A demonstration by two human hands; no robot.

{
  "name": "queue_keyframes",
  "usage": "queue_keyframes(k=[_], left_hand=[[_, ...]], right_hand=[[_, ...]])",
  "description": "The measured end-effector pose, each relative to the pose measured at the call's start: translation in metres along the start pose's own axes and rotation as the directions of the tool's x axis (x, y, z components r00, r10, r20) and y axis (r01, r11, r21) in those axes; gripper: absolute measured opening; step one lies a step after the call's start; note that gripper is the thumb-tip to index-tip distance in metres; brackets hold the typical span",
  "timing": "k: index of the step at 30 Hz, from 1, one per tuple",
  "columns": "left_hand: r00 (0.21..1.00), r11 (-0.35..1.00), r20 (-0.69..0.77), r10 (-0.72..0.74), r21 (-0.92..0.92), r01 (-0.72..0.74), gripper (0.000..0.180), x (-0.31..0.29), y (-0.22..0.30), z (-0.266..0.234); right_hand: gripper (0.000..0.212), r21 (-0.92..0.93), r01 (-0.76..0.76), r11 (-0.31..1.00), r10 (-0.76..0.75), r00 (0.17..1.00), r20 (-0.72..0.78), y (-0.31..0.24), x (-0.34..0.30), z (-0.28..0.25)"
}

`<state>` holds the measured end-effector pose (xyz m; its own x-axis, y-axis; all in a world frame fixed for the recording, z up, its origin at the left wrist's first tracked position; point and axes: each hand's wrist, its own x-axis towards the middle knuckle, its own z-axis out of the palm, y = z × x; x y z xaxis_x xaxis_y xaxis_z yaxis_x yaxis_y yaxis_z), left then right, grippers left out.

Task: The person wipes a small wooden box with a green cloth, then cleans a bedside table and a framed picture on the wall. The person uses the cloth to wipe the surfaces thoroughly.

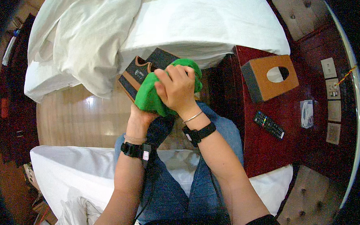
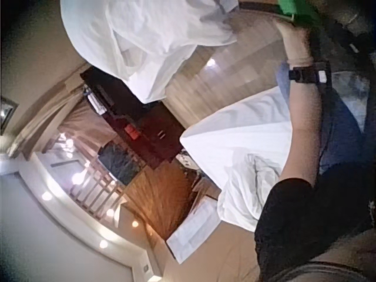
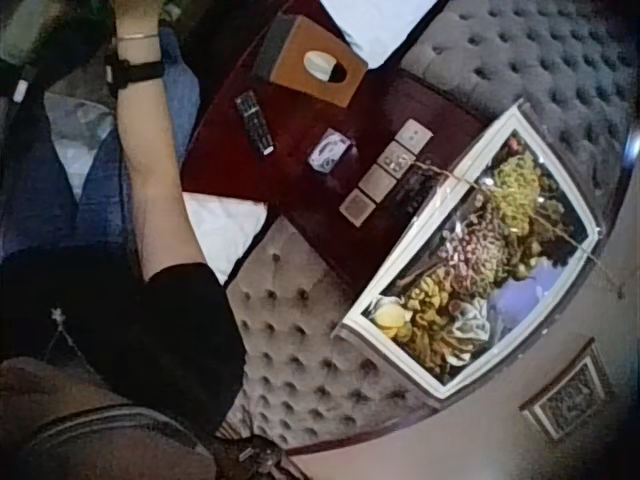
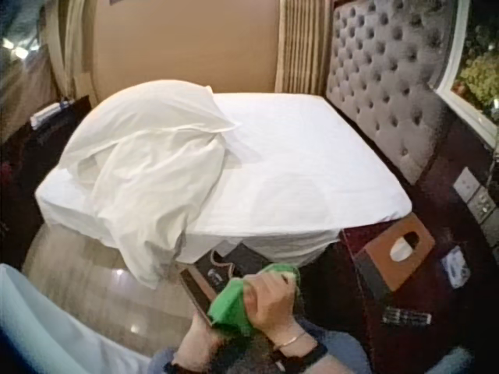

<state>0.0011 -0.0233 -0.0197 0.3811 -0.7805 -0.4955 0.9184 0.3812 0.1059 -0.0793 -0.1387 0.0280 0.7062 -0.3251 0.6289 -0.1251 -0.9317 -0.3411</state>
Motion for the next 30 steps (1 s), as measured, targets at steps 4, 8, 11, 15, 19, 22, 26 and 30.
queue_keyframes(k=[4,8,11,15,19,22,26,30], left_hand=[[0.999,0.997,0.002,-0.054,0.046,0.054,0.058,0.006,-0.001,-0.008],[1.000,0.997,-0.010,-0.023,0.072,0.024,0.058,0.006,-0.011,-0.006],[0.899,0.954,0.407,0.163,0.168,-0.249,0.041,0.020,-0.012,-0.052],[0.906,0.879,0.351,0.237,0.320,-0.354,0.041,0.015,-0.015,-0.049],[0.905,0.841,0.335,0.261,0.381,-0.383,0.041,0.008,-0.014,-0.041],[0.900,0.807,0.343,0.268,0.431,-0.404,0.041,0.004,-0.014,-0.034],[0.889,0.717,0.399,0.227,0.549,-0.429,0.041,0.006,-0.016,-0.023],[0.990,0.994,0.139,0.024,0.106,-0.039,0.049,-0.004,-0.006,-0.013]], right_hand=[[0.027,0.124,-0.268,0.955,0.264,0.963,0.053,0.004,0.005,0.002],[0.026,0.157,-0.222,0.962,0.248,0.952,-0.178,-0.015,0.001,0.005],[0.035,0.028,-0.137,0.990,0.139,0.987,-0.086,-0.058,-0.009,0.007],[0.048,0.021,-0.127,0.992,0.128,0.991,-0.037,-0.062,-0.009,0.010],[0.055,0.069,-0.158,0.985,0.160,0.986,-0.036,-0.071,-0.012,0.006],[0.053,0.087,-0.146,0.986,0.149,0.988,-0.036,-0.066,-0.009,0.007],[0.034,0.066,-0.185,0.981,0.189,0.980,-0.068,-0.042,-0.001,0.002],[0.014,0.160,-0.127,0.979,0.151,0.978,-0.146,-0.016,0.005,0.006]])
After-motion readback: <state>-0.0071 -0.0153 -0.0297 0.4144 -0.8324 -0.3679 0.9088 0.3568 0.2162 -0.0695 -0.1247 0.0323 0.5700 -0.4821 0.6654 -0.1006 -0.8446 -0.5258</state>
